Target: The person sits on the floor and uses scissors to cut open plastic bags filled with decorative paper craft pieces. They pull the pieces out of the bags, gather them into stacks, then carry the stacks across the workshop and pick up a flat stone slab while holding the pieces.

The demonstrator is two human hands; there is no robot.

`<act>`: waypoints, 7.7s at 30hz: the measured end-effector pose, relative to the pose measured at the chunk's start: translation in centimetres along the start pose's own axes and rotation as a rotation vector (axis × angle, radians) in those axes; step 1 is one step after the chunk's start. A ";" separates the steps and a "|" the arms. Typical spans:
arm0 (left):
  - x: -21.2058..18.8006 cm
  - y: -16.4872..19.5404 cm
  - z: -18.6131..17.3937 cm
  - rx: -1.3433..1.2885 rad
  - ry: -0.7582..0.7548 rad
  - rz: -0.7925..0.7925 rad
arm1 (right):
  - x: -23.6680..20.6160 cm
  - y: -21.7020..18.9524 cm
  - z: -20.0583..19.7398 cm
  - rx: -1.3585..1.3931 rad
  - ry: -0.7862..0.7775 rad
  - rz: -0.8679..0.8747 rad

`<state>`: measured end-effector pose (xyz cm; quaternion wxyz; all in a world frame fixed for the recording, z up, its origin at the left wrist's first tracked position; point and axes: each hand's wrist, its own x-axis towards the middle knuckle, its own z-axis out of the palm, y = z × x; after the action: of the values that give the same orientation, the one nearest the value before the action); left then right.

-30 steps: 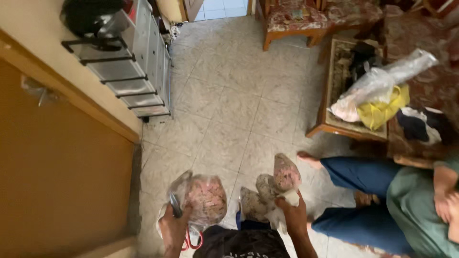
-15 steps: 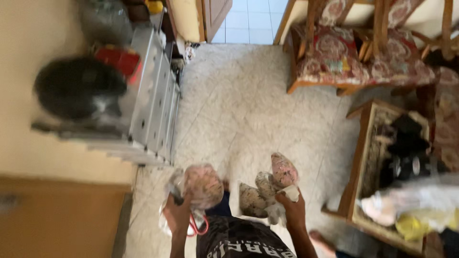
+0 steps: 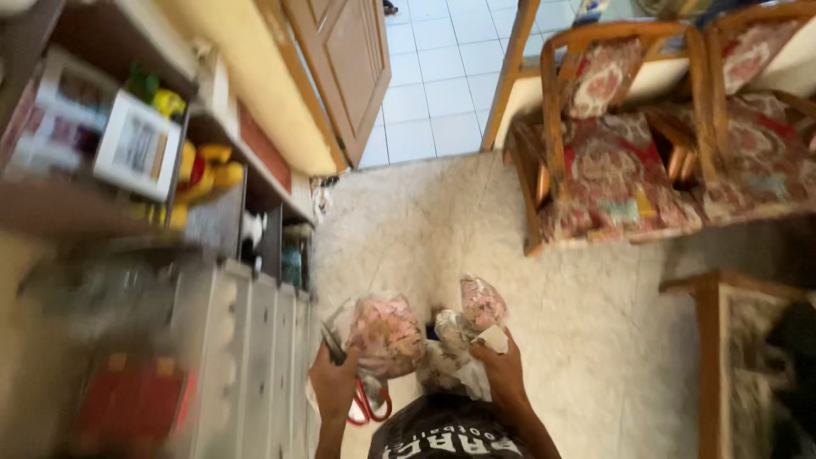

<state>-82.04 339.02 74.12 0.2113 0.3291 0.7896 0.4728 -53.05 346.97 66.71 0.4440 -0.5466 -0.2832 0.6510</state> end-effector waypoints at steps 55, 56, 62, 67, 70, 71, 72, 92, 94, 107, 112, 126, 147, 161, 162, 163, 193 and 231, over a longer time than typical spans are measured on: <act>142.7 44.6 113.8 0.075 -0.172 0.130 | 167.1 -68.9 21.3 0.178 0.281 -0.209; 144.3 46.8 116.7 0.057 -0.167 0.183 | 168.5 -70.1 19.9 0.188 0.291 -0.190; 154.4 60.8 132.8 -0.015 -0.271 -0.003 | 181.9 -80.0 15.4 0.252 0.349 -0.186; 162.2 65.7 147.9 -0.059 -0.171 0.238 | 200.1 -88.6 11.2 0.140 0.374 -0.114; 166.0 67.8 155.8 0.056 -0.090 0.126 | 211.7 -95.0 9.0 -0.103 0.425 -0.051; 167.1 68.6 157.8 0.077 -0.083 0.037 | 215.1 -97.1 8.9 -0.198 0.444 -0.031; 168.1 69.6 159.6 0.098 -0.077 -0.051 | 218.1 -99.4 8.7 -0.207 0.371 -0.077; 206.1 74.1 199.2 -0.031 0.240 -0.360 | 281.9 -118.5 26.2 -0.540 -0.202 0.090; 210.4 73.1 202.4 -0.021 0.289 -0.373 | 287.9 -117.2 27.6 -0.569 -0.335 0.031; 227.8 48.2 225.7 0.182 0.475 -0.533 | 323.7 -95.1 32.8 -1.228 -1.005 -0.032; 230.2 34.0 230.7 0.268 0.301 -0.554 | 335.3 -90.1 35.0 -1.567 -1.426 0.080; 228.8 34.9 227.7 0.512 0.135 -0.312 | 351.4 -91.0 44.5 -1.212 -0.991 -0.973; 223.6 37.5 232.5 0.554 -0.159 -0.286 | 355.9 -87.8 33.5 -2.209 -1.073 -1.584; 223.2 35.4 232.0 0.578 -0.194 -0.300 | 349.4 -97.7 34.7 -1.646 -1.050 -0.833; 222.7 34.5 231.7 0.584 -0.193 -0.320 | 350.8 -99.0 34.9 -1.612 -1.008 -0.778; 222.2 33.5 231.4 0.598 -0.190 -0.374 | 352.0 -100.0 35.1 -1.627 -0.963 -0.758; 219.1 28.3 231.8 0.721 -0.220 -0.699 | 358.1 -97.0 37.9 -2.319 -0.340 -1.513; 217.0 29.2 238.2 0.291 -0.383 -0.255 | 340.6 -99.4 27.8 -1.911 -1.544 -1.309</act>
<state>-69.74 649.75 -15.29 0.3649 0.3374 0.8300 0.2533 -55.91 696.86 1.66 -0.1437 0.0892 -0.9854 0.0175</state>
